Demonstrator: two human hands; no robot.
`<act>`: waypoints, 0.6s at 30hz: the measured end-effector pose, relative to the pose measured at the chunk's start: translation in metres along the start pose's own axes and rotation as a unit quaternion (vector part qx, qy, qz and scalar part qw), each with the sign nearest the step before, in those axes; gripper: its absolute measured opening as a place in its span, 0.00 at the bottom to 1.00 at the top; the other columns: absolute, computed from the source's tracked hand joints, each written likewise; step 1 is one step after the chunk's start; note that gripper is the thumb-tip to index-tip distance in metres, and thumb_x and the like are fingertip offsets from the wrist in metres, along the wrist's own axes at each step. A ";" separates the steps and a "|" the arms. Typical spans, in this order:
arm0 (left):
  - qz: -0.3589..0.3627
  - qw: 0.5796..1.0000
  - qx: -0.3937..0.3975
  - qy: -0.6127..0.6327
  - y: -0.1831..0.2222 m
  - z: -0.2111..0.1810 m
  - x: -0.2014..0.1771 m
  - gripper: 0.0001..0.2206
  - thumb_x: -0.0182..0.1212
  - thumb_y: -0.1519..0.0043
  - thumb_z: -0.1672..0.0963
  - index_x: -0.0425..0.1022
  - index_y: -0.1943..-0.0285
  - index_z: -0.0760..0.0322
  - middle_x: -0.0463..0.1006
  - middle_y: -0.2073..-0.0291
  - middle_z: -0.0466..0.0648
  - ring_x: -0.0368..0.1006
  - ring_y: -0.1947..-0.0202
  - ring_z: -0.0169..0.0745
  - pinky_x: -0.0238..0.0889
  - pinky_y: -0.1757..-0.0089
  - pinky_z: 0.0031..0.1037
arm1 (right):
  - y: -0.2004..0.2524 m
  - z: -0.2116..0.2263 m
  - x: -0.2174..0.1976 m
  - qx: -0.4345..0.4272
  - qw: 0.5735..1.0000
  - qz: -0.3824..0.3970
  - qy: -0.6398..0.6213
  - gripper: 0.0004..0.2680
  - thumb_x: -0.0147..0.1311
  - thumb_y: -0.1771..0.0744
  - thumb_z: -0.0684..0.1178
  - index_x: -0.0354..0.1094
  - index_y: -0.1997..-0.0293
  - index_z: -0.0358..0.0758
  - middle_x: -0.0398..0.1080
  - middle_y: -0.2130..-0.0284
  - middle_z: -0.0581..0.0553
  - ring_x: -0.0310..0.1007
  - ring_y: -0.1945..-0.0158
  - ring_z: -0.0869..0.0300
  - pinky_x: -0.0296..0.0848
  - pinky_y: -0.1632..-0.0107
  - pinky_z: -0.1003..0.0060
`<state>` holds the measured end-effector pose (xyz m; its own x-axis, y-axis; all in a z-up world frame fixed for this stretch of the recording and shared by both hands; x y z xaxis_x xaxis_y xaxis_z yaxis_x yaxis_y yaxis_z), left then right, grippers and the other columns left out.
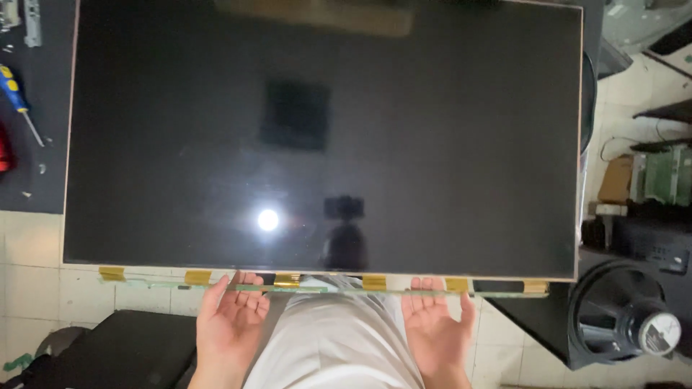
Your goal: Lifting a large LCD panel from a television frame and placing it on a workbench for repair
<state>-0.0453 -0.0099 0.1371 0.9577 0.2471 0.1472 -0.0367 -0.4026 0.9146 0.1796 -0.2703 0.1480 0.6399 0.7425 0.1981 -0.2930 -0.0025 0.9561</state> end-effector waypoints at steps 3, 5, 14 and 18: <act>0.027 1.000 -0.004 0.014 0.020 -0.009 -0.001 0.15 0.60 0.32 0.50 0.73 0.43 0.61 0.77 0.50 0.49 0.75 0.50 0.37 0.63 0.55 0.29 | 0.008 0.010 -0.008 -0.048 0.996 0.018 0.071 0.21 0.45 0.32 0.68 0.62 0.34 0.52 0.65 0.44 0.55 0.66 0.28 0.59 0.60 0.22 0.53; 0.063 0.997 0.029 0.024 0.030 -0.017 -0.002 0.13 0.62 0.32 0.50 0.77 0.50 0.61 0.81 0.51 0.49 0.80 0.49 0.44 0.67 0.56 0.35 | -0.001 0.021 -0.020 -0.104 0.987 0.116 0.034 0.19 0.49 0.32 0.68 0.69 0.45 0.45 0.69 0.51 0.47 0.69 0.37 0.52 0.63 0.27 0.48; 0.321 0.924 0.195 0.066 0.103 -0.086 0.052 0.24 0.64 0.34 0.50 0.83 0.37 0.75 0.84 0.44 0.60 0.78 0.45 0.55 0.71 0.53 0.43 | 0.055 0.046 0.050 -0.261 0.788 0.558 0.003 0.31 0.70 0.33 0.55 0.59 0.20 0.45 0.69 0.40 0.47 0.68 0.40 0.51 0.63 0.34 0.50; 0.400 0.892 0.200 0.072 0.138 -0.118 0.104 0.28 0.67 0.34 0.50 0.77 0.33 0.81 0.81 0.41 0.61 0.76 0.42 0.56 0.65 0.41 0.44 | 0.073 0.050 0.108 -0.349 0.735 0.578 0.057 0.35 0.67 0.32 0.50 0.54 0.12 0.52 0.69 0.40 0.47 0.67 0.38 0.53 0.58 0.28 0.53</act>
Point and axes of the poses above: each hand's wrist, its own y-axis away from the middle knuckle, its own x-axis out of the palm, z = x × y, the point moved 5 cm from there along -y, towards the middle knuckle
